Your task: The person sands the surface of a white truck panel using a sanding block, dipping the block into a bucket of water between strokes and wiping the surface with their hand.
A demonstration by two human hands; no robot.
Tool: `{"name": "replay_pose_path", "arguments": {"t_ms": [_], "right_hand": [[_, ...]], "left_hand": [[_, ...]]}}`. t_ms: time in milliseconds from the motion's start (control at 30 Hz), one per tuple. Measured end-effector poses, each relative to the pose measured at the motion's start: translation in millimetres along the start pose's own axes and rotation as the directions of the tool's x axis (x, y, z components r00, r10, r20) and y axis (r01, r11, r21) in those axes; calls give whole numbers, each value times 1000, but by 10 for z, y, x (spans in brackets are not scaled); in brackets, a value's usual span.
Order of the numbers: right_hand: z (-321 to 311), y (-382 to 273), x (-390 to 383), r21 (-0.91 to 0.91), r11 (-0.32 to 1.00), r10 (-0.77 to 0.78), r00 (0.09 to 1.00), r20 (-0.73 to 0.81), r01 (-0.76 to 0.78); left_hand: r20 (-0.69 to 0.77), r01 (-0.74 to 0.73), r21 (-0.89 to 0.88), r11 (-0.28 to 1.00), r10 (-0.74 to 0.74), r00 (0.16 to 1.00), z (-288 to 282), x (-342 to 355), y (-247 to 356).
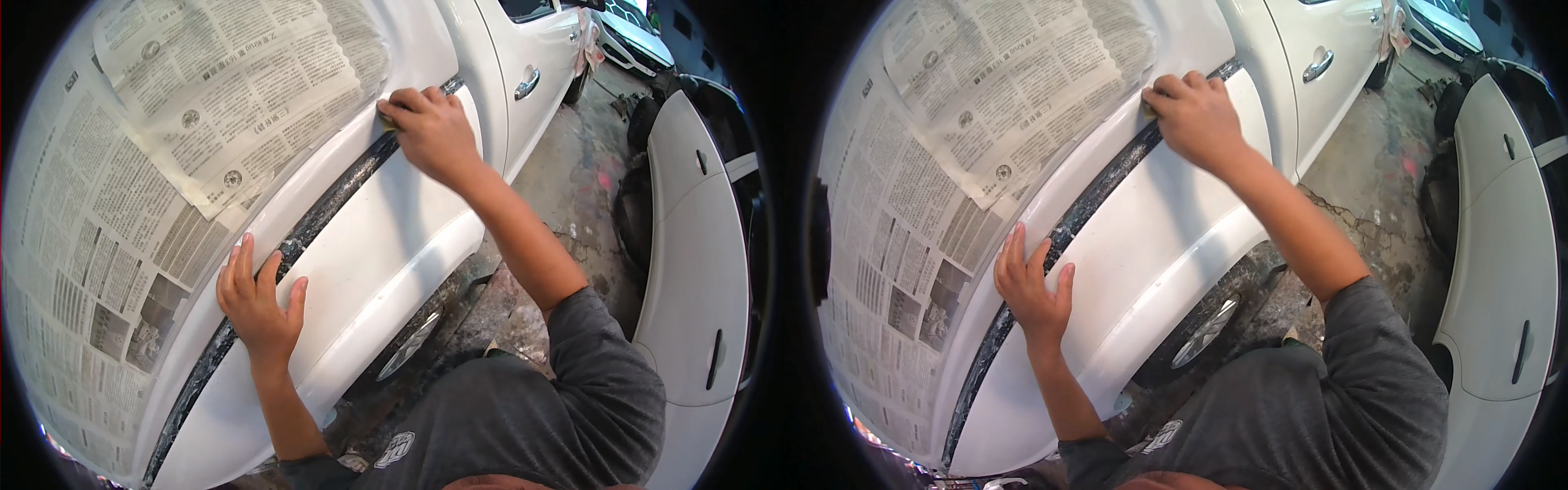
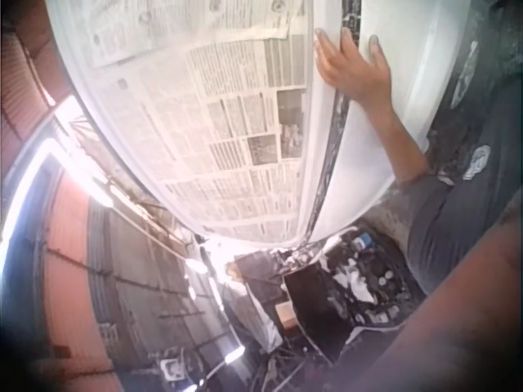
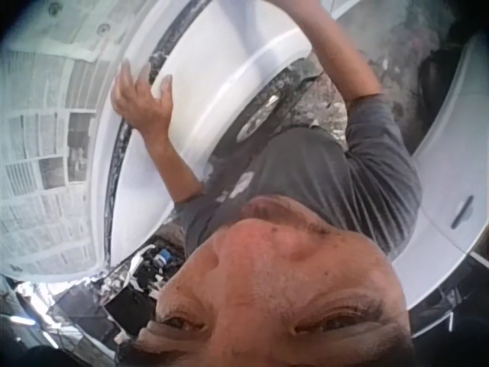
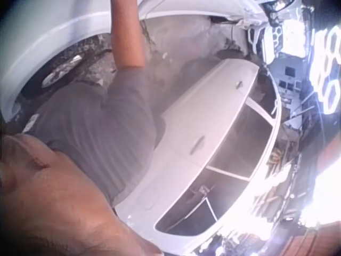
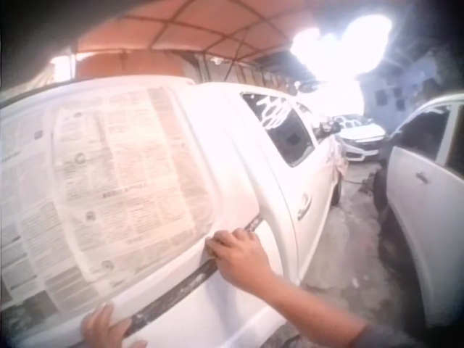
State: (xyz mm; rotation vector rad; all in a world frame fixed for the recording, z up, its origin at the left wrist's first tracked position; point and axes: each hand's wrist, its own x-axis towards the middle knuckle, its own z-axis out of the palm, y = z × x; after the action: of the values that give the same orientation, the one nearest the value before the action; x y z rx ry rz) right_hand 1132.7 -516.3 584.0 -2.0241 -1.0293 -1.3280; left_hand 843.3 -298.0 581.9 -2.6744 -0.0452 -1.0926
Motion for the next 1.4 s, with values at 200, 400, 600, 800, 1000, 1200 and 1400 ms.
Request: {"name": "replay_pose_path", "arguments": {"t_ms": [200, 400, 600, 800, 1000, 1200, 1400], "right_hand": [[108, 124, -5, 32, 998, -45, 997, -65, 48], [152, -369, -120, 126, 987, -87, 989, -124, 102], [220, 4, -133, 19, 999, 51, 986, -156, -48], [268, -508, -180, 223, 964, -100, 973, -208, 147], [306, -613, -262, 247, 969, 37, 992, -118, -7], [236, -561, -201, 239, 967, -55, 988, -145, 89], [137, -1238, -221, 335, 934, -94, 991, -100, 123]], "left_hand": [[-9, 6, 51, 999, -6, 1000, -6, 13, 3], [-16, 3, 43, 999, -3, 1000, 58, 16, -4], [-21, -9, 67, 998, 10, 1000, 69, 31, 10], [-29, -10, 75, 997, 13, 999, 23, -41, -67], [2, -36, 19, 999, 36, 999, 65, 34, -15], [20, -20, -2, 1000, 20, 1000, -91, -39, -72], [19, -67, -6, 998, 67, 998, 26, -3, -104]]}}
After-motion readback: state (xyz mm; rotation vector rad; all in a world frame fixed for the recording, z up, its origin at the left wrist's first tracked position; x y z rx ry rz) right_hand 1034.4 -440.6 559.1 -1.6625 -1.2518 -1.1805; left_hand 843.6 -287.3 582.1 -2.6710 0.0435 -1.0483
